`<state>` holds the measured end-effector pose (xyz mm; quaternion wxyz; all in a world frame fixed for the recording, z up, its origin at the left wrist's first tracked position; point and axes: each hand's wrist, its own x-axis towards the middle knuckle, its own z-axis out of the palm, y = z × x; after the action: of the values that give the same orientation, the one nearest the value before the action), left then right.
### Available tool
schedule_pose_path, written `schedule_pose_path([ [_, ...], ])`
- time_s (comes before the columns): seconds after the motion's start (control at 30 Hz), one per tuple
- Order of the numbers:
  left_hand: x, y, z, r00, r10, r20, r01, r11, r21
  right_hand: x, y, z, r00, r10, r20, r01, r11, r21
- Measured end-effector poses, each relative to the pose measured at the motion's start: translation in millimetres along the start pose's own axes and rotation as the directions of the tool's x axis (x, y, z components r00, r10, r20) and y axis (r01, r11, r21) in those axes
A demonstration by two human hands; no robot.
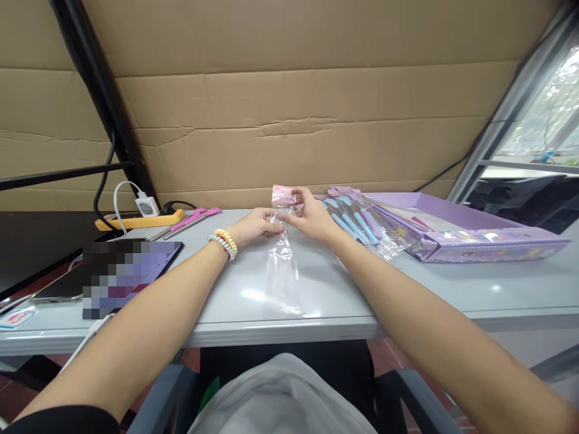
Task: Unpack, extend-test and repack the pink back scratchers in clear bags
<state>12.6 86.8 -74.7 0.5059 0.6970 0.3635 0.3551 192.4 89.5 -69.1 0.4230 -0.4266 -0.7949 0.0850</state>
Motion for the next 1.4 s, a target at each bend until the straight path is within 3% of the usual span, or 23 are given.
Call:
schedule_pose_path([
  [0.13,-2,0,-0.7,0.985,-0.020,0.169,0.012,0.999,0.048,1,0,1,0.997,0.004,0.077,-0.007,1.000,0.030],
  [0.2,-1,0,-1.3,0.982,-0.030,0.189,0.018,0.998,0.065,2,1,3,0.995,0.011,0.094,-0.017,0.998,0.062],
  [0.4,3,-3,0.5,0.997,0.039,-0.063,-0.039,0.999,-0.005,1,2,6,0.981,-0.003,0.193,-0.013,0.997,0.078],
  [0.5,3,-4,0.6,0.993,0.071,-0.099,-0.076,0.996,-0.047,0,0,6,0.984,0.006,0.179,-0.018,0.997,0.070],
  [0.73,-2,-3,-0.6,0.995,0.064,0.074,-0.074,0.987,0.142,-1,1,4,0.990,0.012,0.138,-0.018,0.999,0.040],
  [0.93,-6,4,1.5,0.995,-0.036,0.093,0.018,0.982,0.187,1,5,5,0.987,-0.011,0.163,0.001,0.998,0.060],
  [1.23,0,-3,0.8,0.973,-0.060,0.221,0.018,0.982,0.186,2,9,3,0.983,-0.017,0.183,0.010,0.999,0.038],
  [1.4,-1,-2,1.4,0.971,-0.054,0.233,-0.009,0.965,0.261,0,9,1,0.959,0.008,0.284,-0.014,1.000,0.018],
])
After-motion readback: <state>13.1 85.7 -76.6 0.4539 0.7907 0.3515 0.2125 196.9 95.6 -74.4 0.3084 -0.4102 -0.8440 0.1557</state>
